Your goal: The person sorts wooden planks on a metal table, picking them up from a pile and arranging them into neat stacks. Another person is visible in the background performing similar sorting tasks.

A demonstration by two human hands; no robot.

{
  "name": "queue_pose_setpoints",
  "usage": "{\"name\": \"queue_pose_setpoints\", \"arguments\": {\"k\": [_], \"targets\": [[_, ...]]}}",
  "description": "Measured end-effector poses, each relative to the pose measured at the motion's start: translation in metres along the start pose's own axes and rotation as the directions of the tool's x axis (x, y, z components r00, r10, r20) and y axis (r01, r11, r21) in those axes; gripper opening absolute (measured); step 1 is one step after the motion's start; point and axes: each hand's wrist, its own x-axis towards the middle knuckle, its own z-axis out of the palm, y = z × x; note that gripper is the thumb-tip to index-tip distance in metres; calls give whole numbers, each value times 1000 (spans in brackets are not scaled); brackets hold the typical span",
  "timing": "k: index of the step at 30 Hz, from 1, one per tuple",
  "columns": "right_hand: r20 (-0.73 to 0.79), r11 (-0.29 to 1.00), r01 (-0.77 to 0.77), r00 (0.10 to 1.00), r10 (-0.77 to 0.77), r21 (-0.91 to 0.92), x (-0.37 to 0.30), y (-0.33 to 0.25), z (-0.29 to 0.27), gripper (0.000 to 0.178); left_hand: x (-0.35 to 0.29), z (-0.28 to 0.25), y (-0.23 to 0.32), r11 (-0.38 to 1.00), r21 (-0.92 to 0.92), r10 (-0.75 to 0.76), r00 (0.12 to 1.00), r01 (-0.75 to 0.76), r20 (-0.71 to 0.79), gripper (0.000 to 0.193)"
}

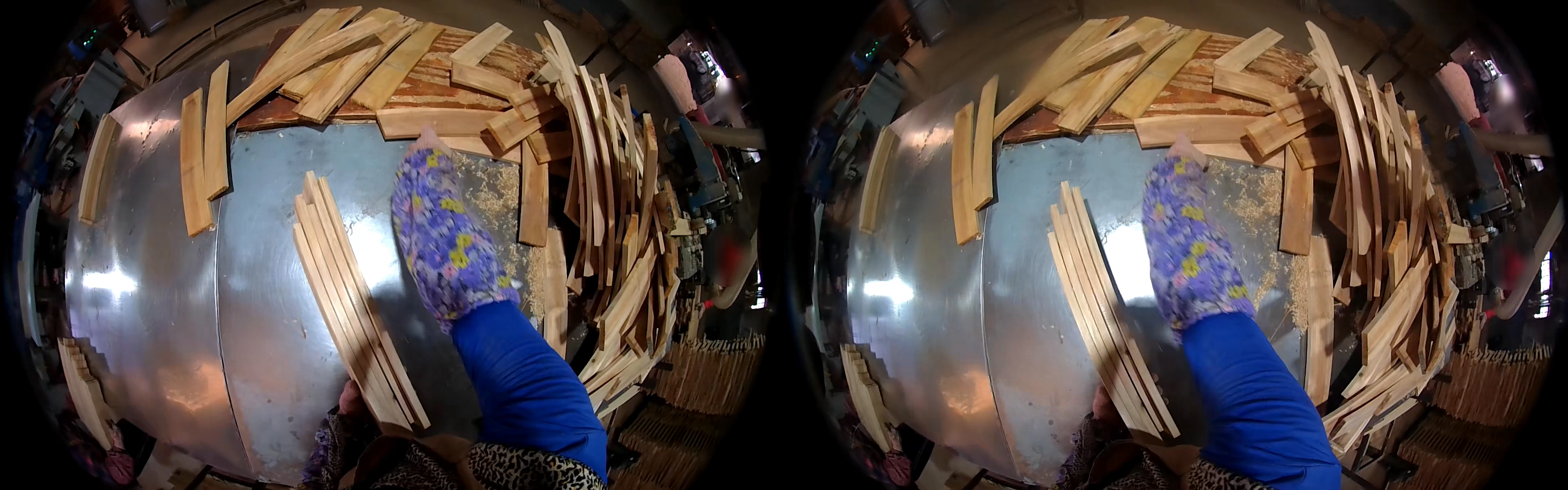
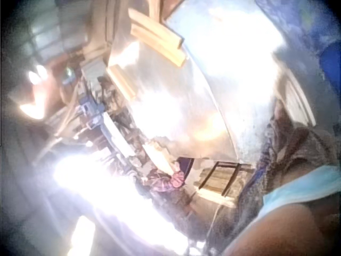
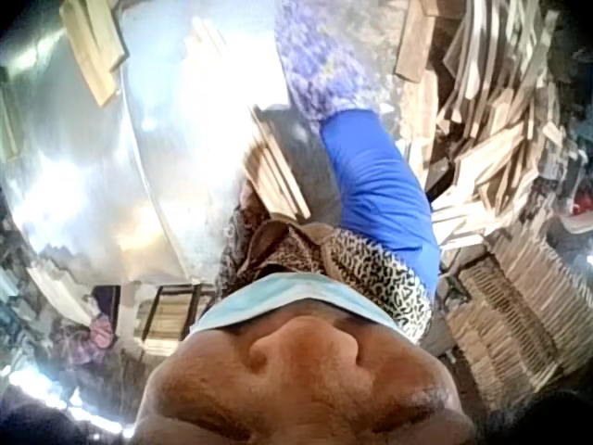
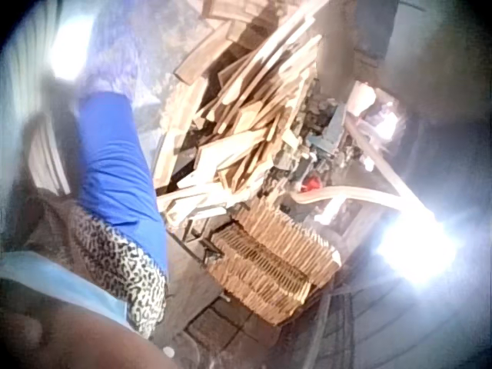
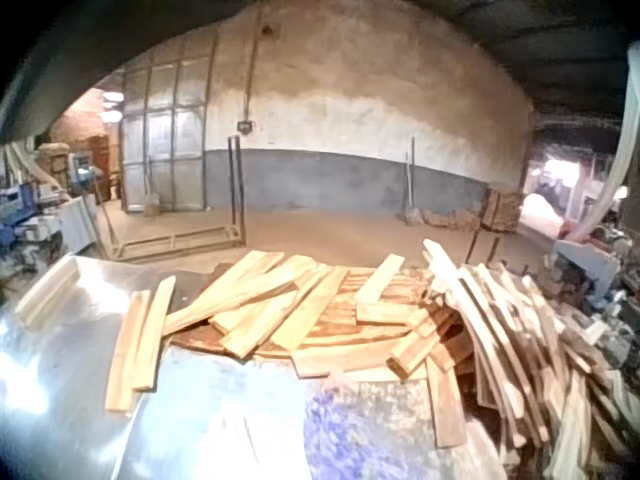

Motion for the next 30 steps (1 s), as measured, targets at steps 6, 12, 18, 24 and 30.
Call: {"name": "queue_pose_setpoints", "arguments": {"k": [6, 12, 18, 24, 30], "targets": [[-372, 876, -256, 830, 416, 409, -98, -52, 89, 40, -9, 22, 6, 983, 17, 181, 983, -181, -8, 81], [-230, 869, -26, 968, -102, -494, -113, -97, -1, 78, -83, -18, 69, 754, 623, 288, 749, 206, -596, 70], [-104, 558, -57, 993, -53, -828, -14, -103, -36, 116, -161, 116, 98, -403, 540, 863, 503, 739, -45, 94], [150, 555, 221, 974, -171, -802, -49, -84, -1, 114, -156, 112, 89, -490, 498, 845, 530, 715, 70, 84], [550, 531, 768, 633, -545, -358, -309, -83, 70, 102, -160, 110, 86, -463, 562, 864, 491, 685, 112, 84]]}}
